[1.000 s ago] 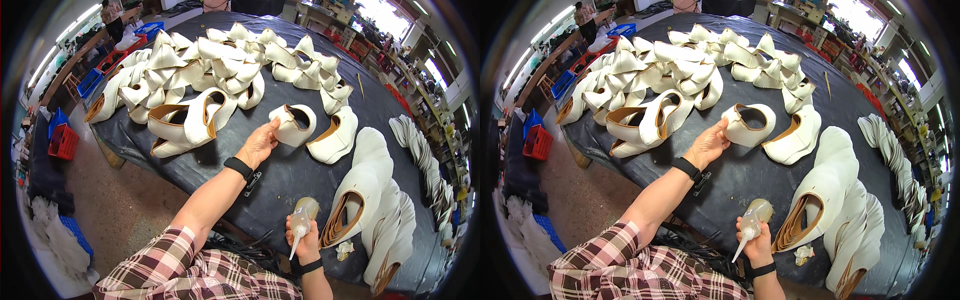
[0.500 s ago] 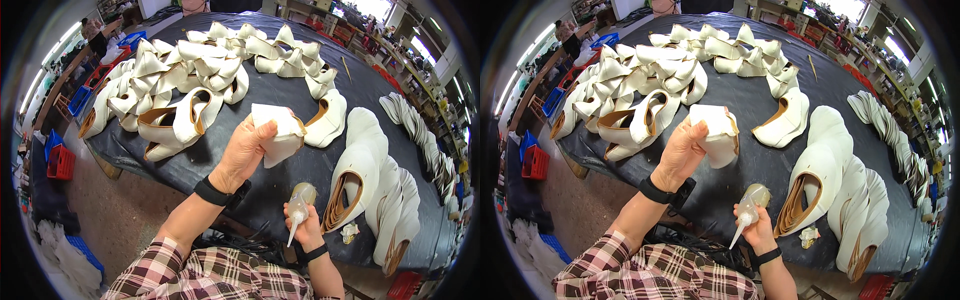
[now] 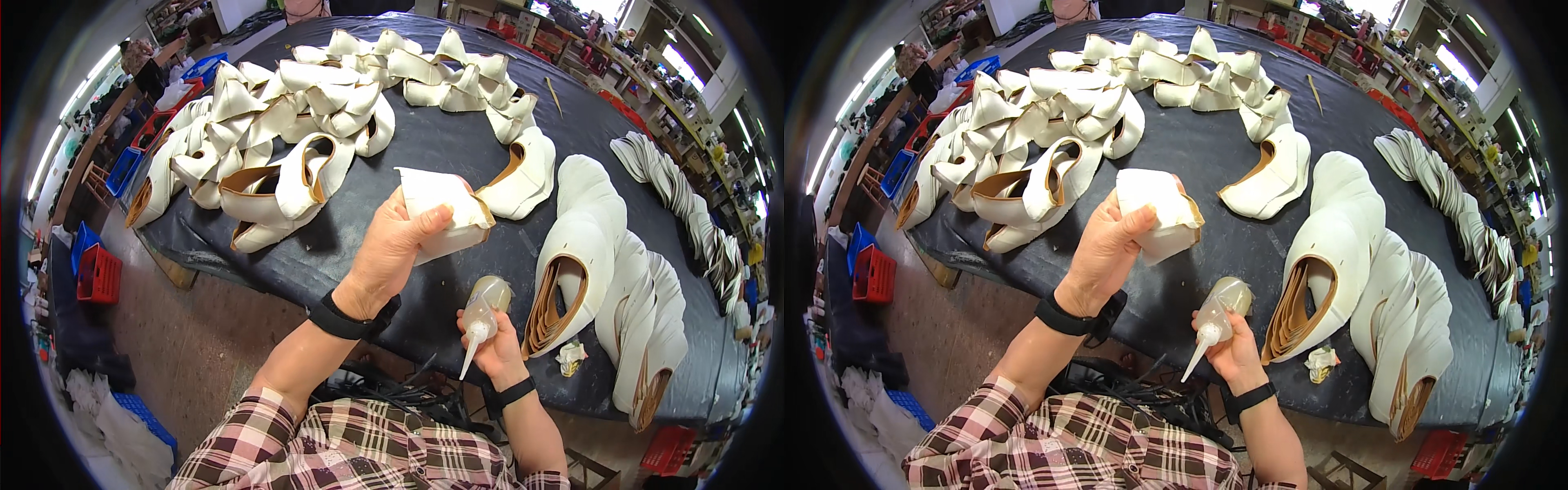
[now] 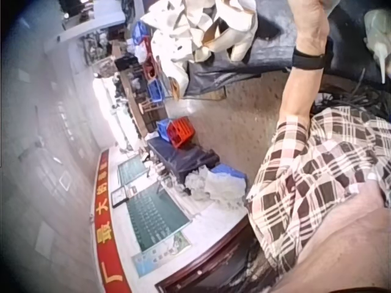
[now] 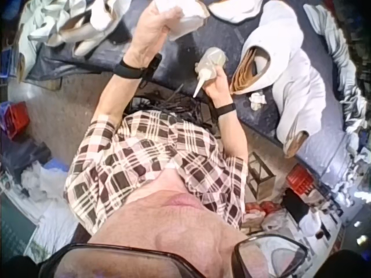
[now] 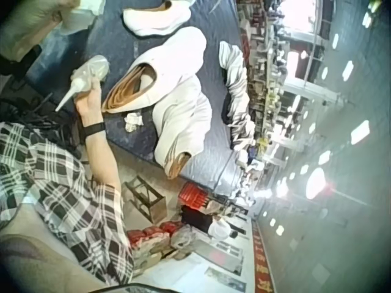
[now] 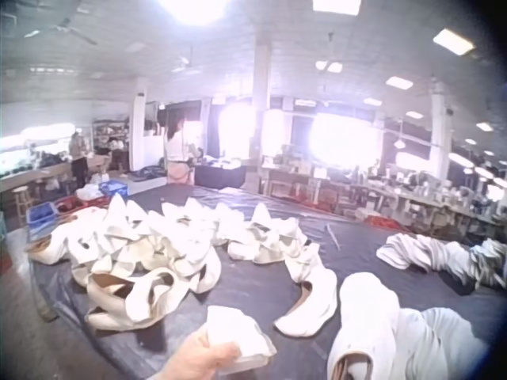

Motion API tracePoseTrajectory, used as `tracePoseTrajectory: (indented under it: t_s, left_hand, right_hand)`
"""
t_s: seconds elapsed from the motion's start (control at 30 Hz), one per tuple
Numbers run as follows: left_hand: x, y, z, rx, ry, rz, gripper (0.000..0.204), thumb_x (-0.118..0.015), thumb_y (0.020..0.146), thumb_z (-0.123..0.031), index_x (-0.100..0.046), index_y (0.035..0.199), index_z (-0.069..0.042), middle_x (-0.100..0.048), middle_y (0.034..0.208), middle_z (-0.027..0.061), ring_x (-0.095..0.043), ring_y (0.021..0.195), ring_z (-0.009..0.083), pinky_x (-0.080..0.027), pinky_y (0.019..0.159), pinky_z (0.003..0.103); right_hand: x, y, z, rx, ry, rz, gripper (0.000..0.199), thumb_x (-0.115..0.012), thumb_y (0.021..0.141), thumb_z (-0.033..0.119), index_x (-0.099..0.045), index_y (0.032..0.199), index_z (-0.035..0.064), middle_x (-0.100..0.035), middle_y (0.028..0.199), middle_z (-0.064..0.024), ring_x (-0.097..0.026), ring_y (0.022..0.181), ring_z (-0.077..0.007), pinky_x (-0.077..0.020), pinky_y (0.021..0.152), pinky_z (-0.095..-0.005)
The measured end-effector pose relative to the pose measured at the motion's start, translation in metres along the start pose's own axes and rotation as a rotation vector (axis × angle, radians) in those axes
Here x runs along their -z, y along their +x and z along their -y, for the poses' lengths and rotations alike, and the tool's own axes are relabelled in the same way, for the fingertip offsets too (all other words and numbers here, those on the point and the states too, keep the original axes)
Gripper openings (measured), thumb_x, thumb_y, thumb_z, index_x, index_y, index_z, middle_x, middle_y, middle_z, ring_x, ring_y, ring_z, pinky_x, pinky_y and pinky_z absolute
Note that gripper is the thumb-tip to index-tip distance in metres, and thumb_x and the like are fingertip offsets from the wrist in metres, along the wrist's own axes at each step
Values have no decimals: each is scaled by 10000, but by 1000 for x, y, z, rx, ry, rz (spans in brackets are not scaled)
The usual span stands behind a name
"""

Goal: Applying glue from a squeeze bottle to the heel area of white shoes.

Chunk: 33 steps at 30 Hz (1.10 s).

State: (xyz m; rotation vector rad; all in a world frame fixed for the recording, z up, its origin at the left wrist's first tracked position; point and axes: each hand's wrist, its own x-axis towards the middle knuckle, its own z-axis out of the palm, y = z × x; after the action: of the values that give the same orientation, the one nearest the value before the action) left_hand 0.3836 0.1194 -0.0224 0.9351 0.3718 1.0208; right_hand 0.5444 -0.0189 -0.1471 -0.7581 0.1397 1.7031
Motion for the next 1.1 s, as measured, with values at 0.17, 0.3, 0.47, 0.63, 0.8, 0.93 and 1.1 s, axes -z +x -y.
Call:
tracePoseTrajectory:
  t_s: [0.17,0.3,0.47,0.63,0.8,0.93,1.1]
  left_hand:
    - [7,-7,6,-9,72,-26,366,-634,749,-174,-490,1047,-17,-569,964,58,-533,890,115,-422,786,243]
    - [1,-21,-3,27,155,-8,377,-644,740,-168,-485,1046,-16,-565,966,58,-539,877,116,-425,788,248]
    - [-9,-29,-5,40,224,-10,376,-652,732,-171,-489,1033,-16,-568,954,54,-545,865,114,-427,784,247]
    - [-19,-37,-6,70,208,21,355,-649,732,-161,-496,1018,-16,-576,932,53,-545,865,112,-425,782,244]
    - [-23,-43,-5,97,196,8,412,-649,717,-160,-472,1056,-7,-564,971,66,-539,889,124,-409,812,258]
    - [-24,-46,-2,105,204,33,455,-638,707,-150,-451,1094,0,-555,1015,82,-534,922,136,-394,844,271]
    - [-26,-49,-1,105,213,7,442,-630,709,-138,-455,1090,-2,-556,1019,82,-537,922,137,-396,842,270]
  right_hand:
    - [-12,-18,3,126,-68,36,411,-493,800,209,-379,1146,19,-531,1027,-184,-553,909,-275,-483,748,-380]
    - [-77,-60,50,689,-308,105,471,-551,781,281,-390,1157,47,-519,1059,-162,-540,941,-269,-485,753,-388]
    - [-109,-83,86,1145,-390,150,440,-552,799,238,-406,1167,48,-510,1075,-137,-523,985,-240,-471,793,-371]
    - [-111,-86,89,1274,-446,133,317,-557,804,166,-471,1090,60,-532,997,-46,-550,906,-164,-493,733,-336]
    - [-103,-81,91,1283,-496,145,368,-557,801,190,-450,1124,51,-533,1054,-80,-543,959,-201,-486,791,-383]
    - [-101,-79,90,1262,-502,210,359,-556,803,182,-451,1120,49,-539,1036,-79,-543,958,-195,-495,781,-387]
    - [-100,-80,90,1227,-511,184,345,-553,809,171,-458,1116,48,-540,1038,-79,-544,957,-196,-486,794,-378]
